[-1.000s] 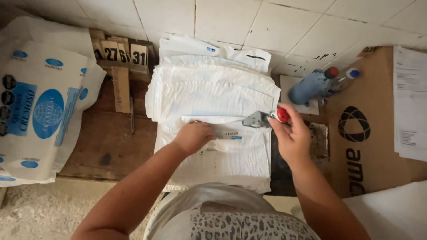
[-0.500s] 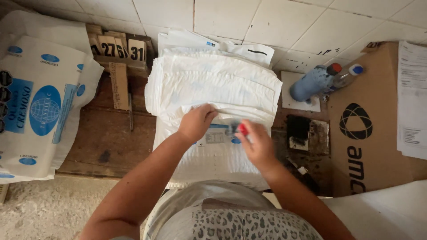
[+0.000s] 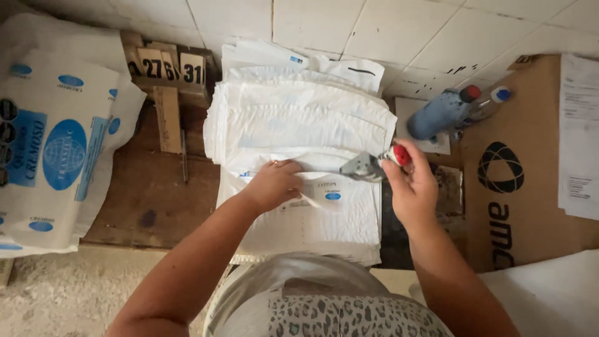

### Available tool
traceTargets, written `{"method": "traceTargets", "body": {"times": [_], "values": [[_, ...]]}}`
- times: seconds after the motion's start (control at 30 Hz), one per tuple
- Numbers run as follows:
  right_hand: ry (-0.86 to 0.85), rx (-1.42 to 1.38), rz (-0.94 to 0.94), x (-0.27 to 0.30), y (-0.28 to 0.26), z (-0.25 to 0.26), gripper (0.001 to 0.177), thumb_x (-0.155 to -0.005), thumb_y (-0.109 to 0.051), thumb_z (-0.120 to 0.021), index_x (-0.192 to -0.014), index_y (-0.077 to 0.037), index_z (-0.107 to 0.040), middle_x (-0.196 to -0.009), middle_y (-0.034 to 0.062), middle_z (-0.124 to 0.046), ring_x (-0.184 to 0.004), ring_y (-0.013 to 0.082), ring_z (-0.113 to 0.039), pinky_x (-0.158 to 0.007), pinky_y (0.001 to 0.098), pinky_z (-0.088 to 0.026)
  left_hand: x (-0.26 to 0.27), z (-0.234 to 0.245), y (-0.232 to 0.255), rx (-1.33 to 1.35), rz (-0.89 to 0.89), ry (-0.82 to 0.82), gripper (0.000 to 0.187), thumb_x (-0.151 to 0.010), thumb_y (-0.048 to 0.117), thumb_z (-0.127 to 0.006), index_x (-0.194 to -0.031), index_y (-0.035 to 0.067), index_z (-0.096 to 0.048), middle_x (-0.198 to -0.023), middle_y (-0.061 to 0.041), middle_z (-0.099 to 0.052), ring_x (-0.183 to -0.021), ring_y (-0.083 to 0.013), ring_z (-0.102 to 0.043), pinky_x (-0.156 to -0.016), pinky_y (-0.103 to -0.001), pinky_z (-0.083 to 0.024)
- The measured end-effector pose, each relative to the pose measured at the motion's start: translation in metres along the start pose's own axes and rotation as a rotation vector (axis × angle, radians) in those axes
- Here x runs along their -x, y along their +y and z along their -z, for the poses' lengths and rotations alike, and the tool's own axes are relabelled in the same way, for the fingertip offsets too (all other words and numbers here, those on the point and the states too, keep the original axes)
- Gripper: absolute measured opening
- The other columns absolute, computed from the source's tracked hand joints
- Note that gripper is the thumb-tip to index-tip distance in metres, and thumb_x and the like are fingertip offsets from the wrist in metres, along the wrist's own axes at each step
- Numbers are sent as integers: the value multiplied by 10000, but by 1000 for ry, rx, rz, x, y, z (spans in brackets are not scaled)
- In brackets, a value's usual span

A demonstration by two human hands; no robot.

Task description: Stamping individual plastic cheese bags with a handheld stamp and flipping them over in a stack

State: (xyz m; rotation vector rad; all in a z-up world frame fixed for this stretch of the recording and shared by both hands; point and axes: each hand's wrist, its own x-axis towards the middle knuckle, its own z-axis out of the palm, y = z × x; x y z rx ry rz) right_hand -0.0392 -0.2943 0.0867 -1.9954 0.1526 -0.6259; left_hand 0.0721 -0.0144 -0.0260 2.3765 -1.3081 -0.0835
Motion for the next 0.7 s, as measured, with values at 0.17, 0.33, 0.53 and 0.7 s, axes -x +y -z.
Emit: {"method": "traceTargets", "body": {"times": [0.17,0.33,0.53,0.7], "values": [[-70,-2,9,29,3,-6,446,-942,-57,-741,-1367,-14,-613,-1229,214,-650,-1068,304,-685,-836,411,-620,-10,8,-1,330,154,48,147,-976,299,-661,-974,168,-727,-1107,-77,-738,-1001,-376,-723,-835,-509,-570],[-190,285,421,30,13,-47,435,-894,-245,-802,-1274,-67,-687,-979,84,-677,-887,255,-708,-719,358,-626,-14,-2,-1,295,314,162,182,-1056,362,-542,-1097,202,-619,-1051,-68,-698,-903,-383,-728,-777,-509,-595],[-141,418,542,46,53,-66,489,-865,-278,-827,-1292,-94,-676,-952,64,-630,-869,245,-686,-782,363,-604,-6,9,50,264,104,316,240,-951,219,-682,-1164,144,-601,-1143,-121,-671,-979,-416,-715,-794,-510,-602],[-252,95,203,5,42,-46,451,-883,-194,-820,-1295,-86,-672,-1004,120,-701,-925,271,-701,-825,395,-580,26,-2,77,166,32,-38,416,-876,350,-729,-1219,151,-605,-1185,-126,-641,-974,-422,-703,-839,-552,-570]]}}
